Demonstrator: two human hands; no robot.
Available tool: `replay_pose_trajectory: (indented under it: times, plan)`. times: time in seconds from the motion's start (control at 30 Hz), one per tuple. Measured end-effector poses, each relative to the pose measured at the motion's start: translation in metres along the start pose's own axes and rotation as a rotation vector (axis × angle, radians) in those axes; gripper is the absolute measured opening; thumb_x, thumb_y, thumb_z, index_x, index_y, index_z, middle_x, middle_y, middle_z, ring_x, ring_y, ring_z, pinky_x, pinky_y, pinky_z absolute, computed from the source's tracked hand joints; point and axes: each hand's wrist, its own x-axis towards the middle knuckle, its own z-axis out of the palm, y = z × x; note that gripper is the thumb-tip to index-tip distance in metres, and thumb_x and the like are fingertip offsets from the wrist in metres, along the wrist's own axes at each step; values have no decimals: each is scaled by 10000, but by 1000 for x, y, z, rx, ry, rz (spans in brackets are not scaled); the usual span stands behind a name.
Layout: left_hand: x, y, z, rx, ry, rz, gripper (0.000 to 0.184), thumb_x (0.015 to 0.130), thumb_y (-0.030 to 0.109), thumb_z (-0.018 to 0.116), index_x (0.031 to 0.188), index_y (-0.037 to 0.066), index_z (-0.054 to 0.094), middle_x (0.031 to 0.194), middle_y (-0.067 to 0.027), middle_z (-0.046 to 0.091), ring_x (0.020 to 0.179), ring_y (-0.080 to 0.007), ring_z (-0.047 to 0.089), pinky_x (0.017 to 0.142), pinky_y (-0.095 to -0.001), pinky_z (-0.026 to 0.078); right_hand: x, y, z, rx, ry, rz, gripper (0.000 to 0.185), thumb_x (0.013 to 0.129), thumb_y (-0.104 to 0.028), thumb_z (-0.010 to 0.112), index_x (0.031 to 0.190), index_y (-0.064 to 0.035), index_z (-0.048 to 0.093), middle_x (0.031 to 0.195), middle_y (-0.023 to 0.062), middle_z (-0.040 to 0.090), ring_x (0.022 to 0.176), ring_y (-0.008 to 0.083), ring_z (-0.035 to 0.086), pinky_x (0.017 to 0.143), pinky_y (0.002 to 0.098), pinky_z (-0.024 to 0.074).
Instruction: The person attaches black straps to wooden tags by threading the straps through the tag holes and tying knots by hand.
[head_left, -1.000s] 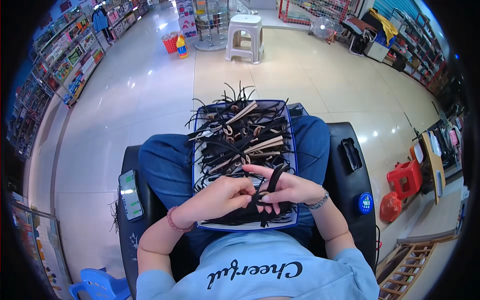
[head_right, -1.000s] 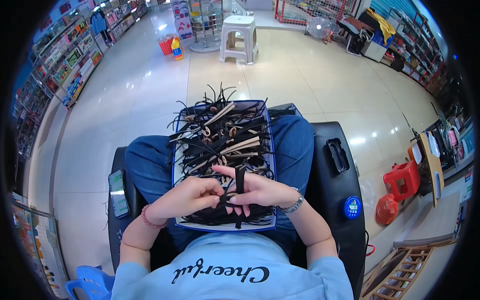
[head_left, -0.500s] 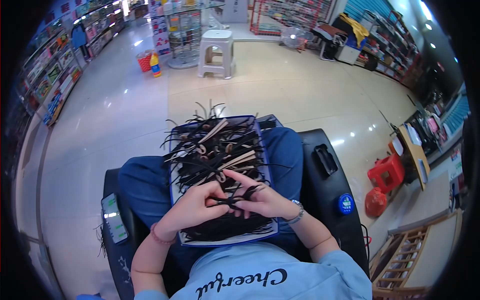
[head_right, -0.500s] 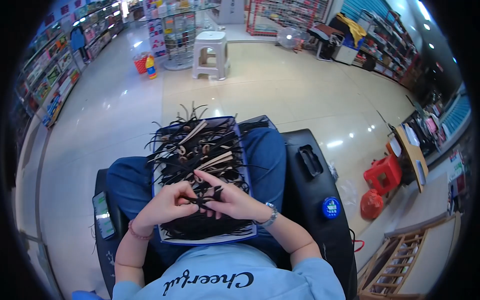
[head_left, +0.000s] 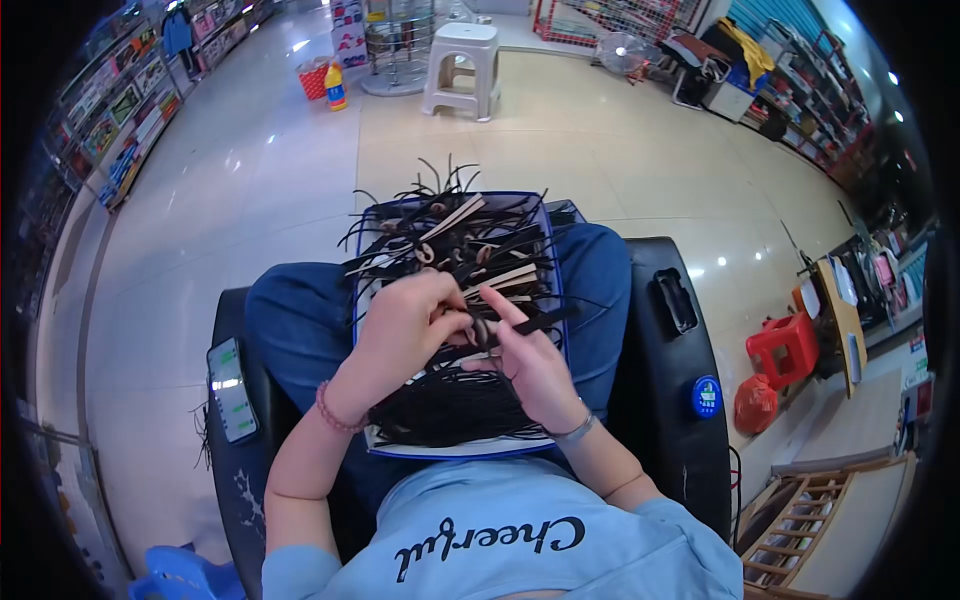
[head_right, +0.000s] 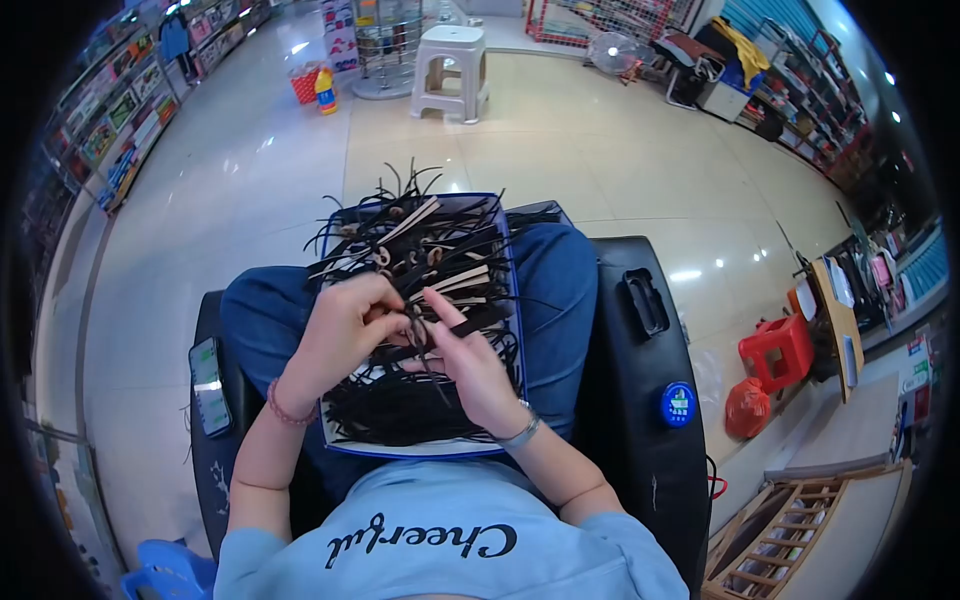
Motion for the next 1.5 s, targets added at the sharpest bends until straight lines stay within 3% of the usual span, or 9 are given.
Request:
replay_pose_trajectory:
  times: [0.13,0.23,0.33,0.47,0.63,1.13,1.23,1.37,1.5]
  plan:
    - [-9,8,-2,254,554,235,584,703,-33,712,1245,27,503,1246,-143,488,1041,-261,541,868,-314,453,5,3,-2,247,43,-38,464,1025,-240,330,1449,-70,249,1314,103,524,1082,192,577,865,303,470]
    - [-40,7,15,-13,794,317,310,749,-34,673,1041,-5,574,1021,-157,600,903,-283,594,819,-354,478,5,7,1,239,106,-133,458,1024,-234,296,1452,-81,242,1407,95,432,1168,208,510,988,353,365]
    - [-63,13,35,169,616,300,122,770,9,663,882,31,620,867,-100,628,814,-270,596,732,-337,472,2,9,7,260,125,-186,473,1022,-229,303,1462,-79,216,1426,97,405,1214,198,465,1034,365,315]
    - [-47,7,52,316,462,139,148,820,122,636,933,26,636,899,-74,640,886,-256,589,993,-456,301,-2,15,13,233,34,-205,507,1015,-186,317,1483,-78,153,1469,101,344,1286,179,388,1094,353,219]
    - [-43,-11,56,-236,385,-109,117,847,58,627,945,-4,612,897,-90,649,836,-178,601,839,-323,453,-3,16,18,181,-18,-194,537,1005,-148,327,1494,-76,117,1509,128,280,1354,173,304,1130,331,133]
    - [-34,-15,56,-946,335,-358,146,851,45,652,972,-20,602,904,-69,655,822,-109,609,755,-238,490,-8,12,13,68,64,-165,551,983,-129,388,1486,-76,167,1440,149,377,1336,200,340,1114,350,210]
    - [-31,-22,47,-956,441,-271,158,860,61,656,984,-9,589,905,-61,658,824,-101,613,758,-229,489,-12,-1,-8,-138,330,-494,727,884,-10,538,1478,-48,121,1415,185,387,1325,233,348,1106,361,242]
    - [-30,-21,43,-873,436,-264,148,865,59,650,984,2,580,903,-58,658,828,-103,613,762,-231,491,-35,-13,-12,-864,466,-1316,452,807,26,600,1232,14,447,1251,181,519,1173,287,489,987,415,396]
    - [-30,-8,51,-831,366,-230,129,867,48,631,978,2,583,892,-56,660,822,-99,619,753,-234,496,-30,-15,6,-1334,260,-922,330,741,-69,709,1058,-17,635,1032,120,646,1056,309,529,937,404,398]
